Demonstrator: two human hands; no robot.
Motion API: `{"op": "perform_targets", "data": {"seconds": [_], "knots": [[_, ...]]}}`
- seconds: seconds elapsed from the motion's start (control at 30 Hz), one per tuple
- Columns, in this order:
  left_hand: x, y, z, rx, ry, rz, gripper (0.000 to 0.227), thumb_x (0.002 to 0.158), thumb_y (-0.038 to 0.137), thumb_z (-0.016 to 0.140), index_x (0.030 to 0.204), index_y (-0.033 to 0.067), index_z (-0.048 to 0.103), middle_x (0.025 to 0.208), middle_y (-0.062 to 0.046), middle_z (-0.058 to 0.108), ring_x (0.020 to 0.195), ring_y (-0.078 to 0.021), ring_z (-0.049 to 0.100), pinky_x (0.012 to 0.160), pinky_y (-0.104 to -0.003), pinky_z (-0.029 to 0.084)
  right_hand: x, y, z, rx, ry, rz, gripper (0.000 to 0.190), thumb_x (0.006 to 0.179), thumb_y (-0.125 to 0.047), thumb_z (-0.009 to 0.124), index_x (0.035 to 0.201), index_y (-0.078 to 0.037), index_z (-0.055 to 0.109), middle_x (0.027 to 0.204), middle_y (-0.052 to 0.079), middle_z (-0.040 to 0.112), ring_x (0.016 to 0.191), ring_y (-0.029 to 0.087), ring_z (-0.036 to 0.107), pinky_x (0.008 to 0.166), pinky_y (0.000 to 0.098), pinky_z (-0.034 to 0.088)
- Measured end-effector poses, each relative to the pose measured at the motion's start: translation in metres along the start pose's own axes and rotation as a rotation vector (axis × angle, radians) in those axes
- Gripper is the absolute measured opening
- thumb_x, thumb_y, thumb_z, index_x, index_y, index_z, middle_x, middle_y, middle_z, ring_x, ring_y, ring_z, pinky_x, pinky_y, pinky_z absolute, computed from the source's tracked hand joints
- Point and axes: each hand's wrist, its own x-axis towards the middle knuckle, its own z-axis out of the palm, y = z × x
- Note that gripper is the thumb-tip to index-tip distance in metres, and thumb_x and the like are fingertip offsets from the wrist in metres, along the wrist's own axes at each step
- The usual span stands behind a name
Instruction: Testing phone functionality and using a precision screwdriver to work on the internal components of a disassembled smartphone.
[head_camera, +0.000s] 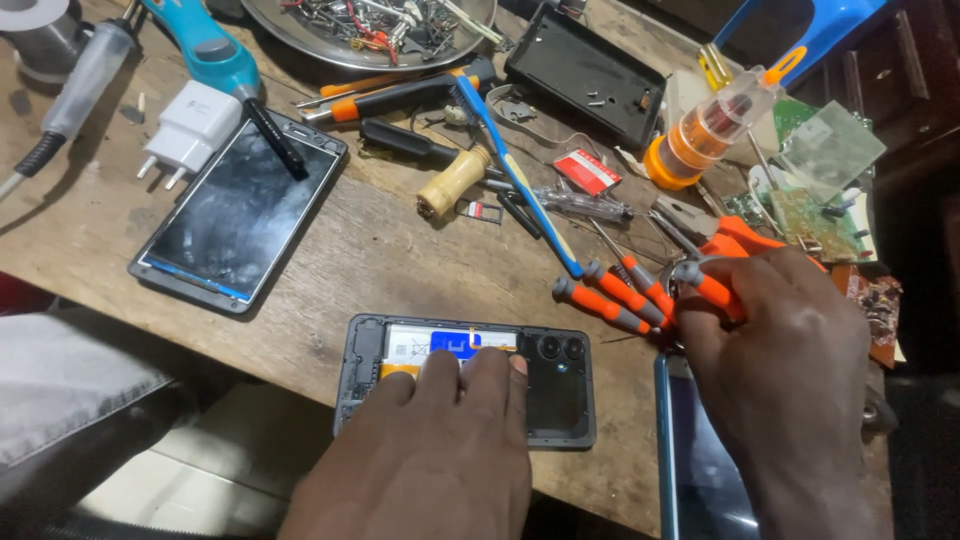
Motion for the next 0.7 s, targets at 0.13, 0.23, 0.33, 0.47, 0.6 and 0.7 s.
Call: {"op": "perform_targets", "data": {"seconds": [0.13, 0.23, 0.33, 0.47, 0.6, 0.7], "knots": [[0.002, 0.0, -0.005, -0.013, 0.048, -0.021, 0.024, 0.099, 0.015, 0.048, 0.11, 0.0087, 0.068, 0.089, -0.008, 0.062, 0.069, -0.0346, 0.058, 0.049, -0.048, 0.048, 0.003, -0.003, 0.0, -0.047, -0.106, 0.087, 0.012, 0.089, -0.008, 0.07, 0.085, 0.004, 0.069, 0.091, 0.019, 0.067, 0.077, 0.034, 0.061, 0.063, 0.0478, 0.049], [0.002, -0.002, -0.005, -0.067, 0.027, -0.02, 0.023, 0.1, 0.016, 0.046, 0.103, 0.0085, 0.068, 0.09, -0.01, 0.062, 0.069, -0.0361, 0.058, 0.05, -0.05, 0.048, 0.003, 0.002, -0.004, 0.097, -0.111, 0.083, 0.024, 0.101, -0.014, 0.069, 0.083, 0.003, 0.067, 0.083, 0.018, 0.064, 0.072, 0.032, 0.057, 0.065, 0.0484, 0.043], [0.004, -0.004, -0.01, -0.046, -0.015, -0.02, 0.027, 0.097, 0.015, 0.046, 0.107, 0.0101, 0.07, 0.091, -0.008, 0.064, 0.07, -0.035, 0.061, 0.052, -0.049, 0.049, 0.004, -0.019, -0.029, 0.329, -0.242, 0.004, 0.023, 0.096, -0.015, 0.069, 0.077, -0.004, 0.064, 0.076, 0.007, 0.063, 0.069, 0.023, 0.055, 0.067, 0.0387, 0.042], [0.001, -0.011, -0.011, -0.092, -0.081, 0.054, 0.034, 0.093, 0.018, 0.048, 0.12, 0.0081, 0.068, 0.097, -0.009, 0.064, 0.073, -0.0367, 0.062, 0.053, -0.05, 0.051, -0.01, -0.031, -0.031, 0.398, -0.29, -0.095, 0.015, 0.095, -0.015, 0.062, 0.082, -0.01, 0.068, 0.078, 0.003, 0.063, 0.067, 0.017, 0.061, 0.064, 0.0311, 0.045], [0.001, -0.009, -0.019, -0.095, -0.018, 0.008, 0.025, 0.096, 0.016, 0.049, 0.108, 0.0112, 0.07, 0.091, -0.008, 0.065, 0.073, -0.0349, 0.062, 0.055, -0.05, 0.051, -0.015, -0.042, -0.024, 0.608, -0.369, -0.195, 0.012, 0.094, -0.014, 0.059, 0.095, -0.011, 0.071, 0.086, 0.001, 0.07, 0.076, 0.014, 0.069, 0.073, 0.028, 0.052], [0.001, -0.008, -0.023, -0.098, -0.067, -0.004, 0.026, 0.096, 0.015, 0.048, 0.11, 0.0114, 0.069, 0.09, -0.007, 0.065, 0.075, -0.0352, 0.062, 0.056, -0.051, 0.051, -0.02, -0.042, -0.017, 0.614, -0.401, -0.19, 0.011, 0.092, -0.014, 0.059, 0.095, -0.013, 0.07, 0.087, 0.0, 0.069, 0.075, 0.015, 0.068, 0.074, 0.0281, 0.051]]}}
